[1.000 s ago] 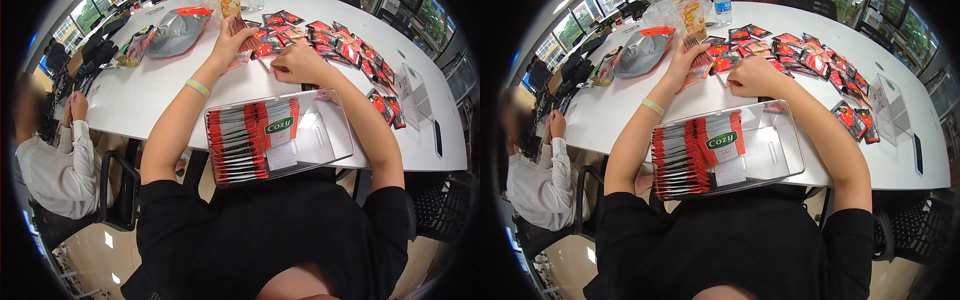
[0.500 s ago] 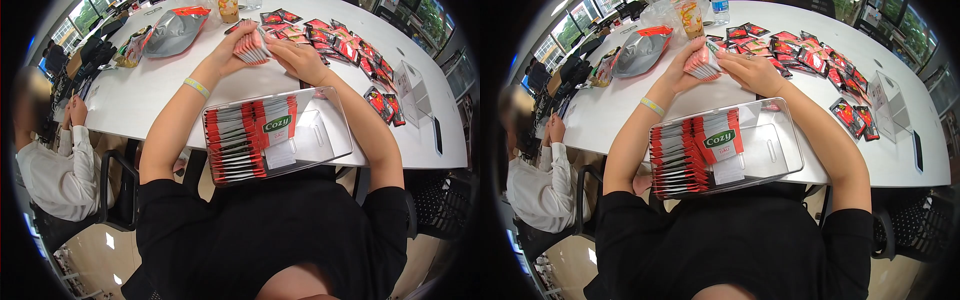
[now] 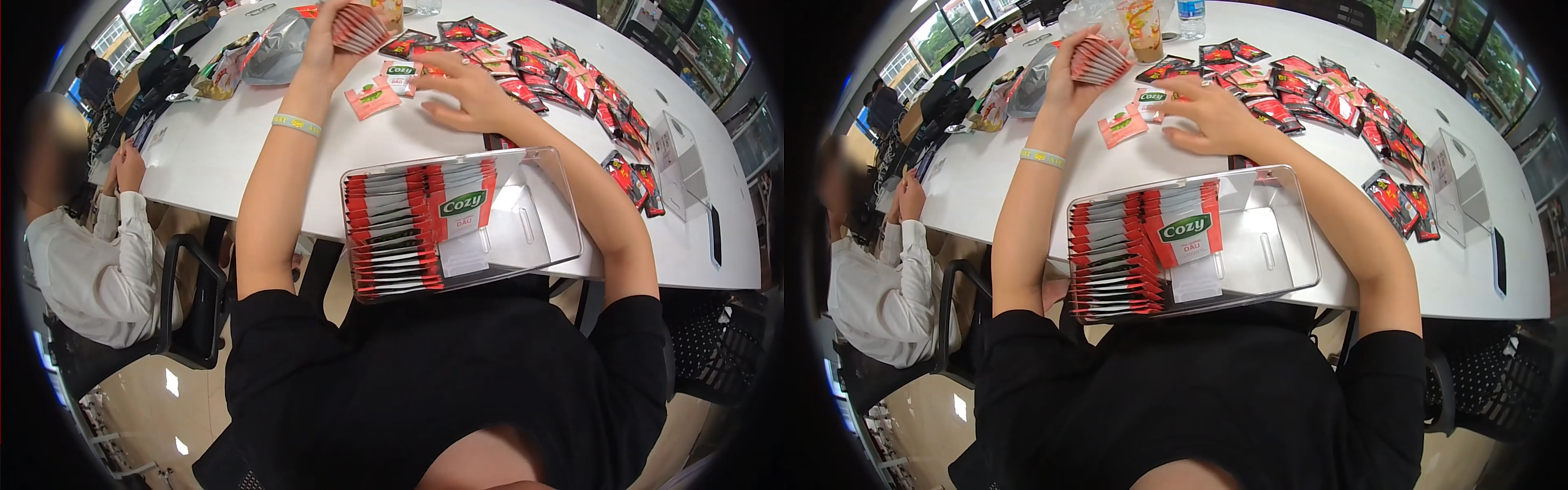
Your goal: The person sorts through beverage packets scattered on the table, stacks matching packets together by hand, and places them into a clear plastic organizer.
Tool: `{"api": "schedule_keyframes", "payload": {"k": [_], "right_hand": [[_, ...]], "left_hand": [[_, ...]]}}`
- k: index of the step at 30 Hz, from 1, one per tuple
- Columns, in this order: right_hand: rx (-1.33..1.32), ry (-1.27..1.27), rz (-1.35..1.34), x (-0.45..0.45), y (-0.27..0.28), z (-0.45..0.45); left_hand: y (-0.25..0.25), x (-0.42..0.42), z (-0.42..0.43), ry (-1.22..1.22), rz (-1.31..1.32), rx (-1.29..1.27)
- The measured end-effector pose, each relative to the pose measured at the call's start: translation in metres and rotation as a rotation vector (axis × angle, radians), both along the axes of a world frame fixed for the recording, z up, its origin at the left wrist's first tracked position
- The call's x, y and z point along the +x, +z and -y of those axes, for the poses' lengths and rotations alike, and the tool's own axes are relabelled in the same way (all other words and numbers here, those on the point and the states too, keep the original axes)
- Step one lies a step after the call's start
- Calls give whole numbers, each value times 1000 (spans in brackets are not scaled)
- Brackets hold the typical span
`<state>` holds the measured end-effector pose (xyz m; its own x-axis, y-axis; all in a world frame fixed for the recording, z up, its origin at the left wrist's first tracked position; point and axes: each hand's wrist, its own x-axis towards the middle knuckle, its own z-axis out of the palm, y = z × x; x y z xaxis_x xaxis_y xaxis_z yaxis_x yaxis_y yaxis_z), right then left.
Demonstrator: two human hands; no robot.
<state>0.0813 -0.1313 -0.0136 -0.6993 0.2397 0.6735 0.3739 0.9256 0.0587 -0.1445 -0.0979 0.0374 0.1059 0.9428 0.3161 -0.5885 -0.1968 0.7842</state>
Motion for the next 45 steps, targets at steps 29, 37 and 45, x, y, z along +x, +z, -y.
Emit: {"api": "schedule_keyframes", "payload": {"k": [29,37,45], "right_hand": [[-1612,595,-1032,16,10,-3],[-1666,624,-930,6,7,3],[-1680,530,-782,18,4,-3]], "left_hand": [[-33,54,21,57,-261,360],[-39,64,30,91,-460,663],[-40,57,23,147,-544,624]]}}
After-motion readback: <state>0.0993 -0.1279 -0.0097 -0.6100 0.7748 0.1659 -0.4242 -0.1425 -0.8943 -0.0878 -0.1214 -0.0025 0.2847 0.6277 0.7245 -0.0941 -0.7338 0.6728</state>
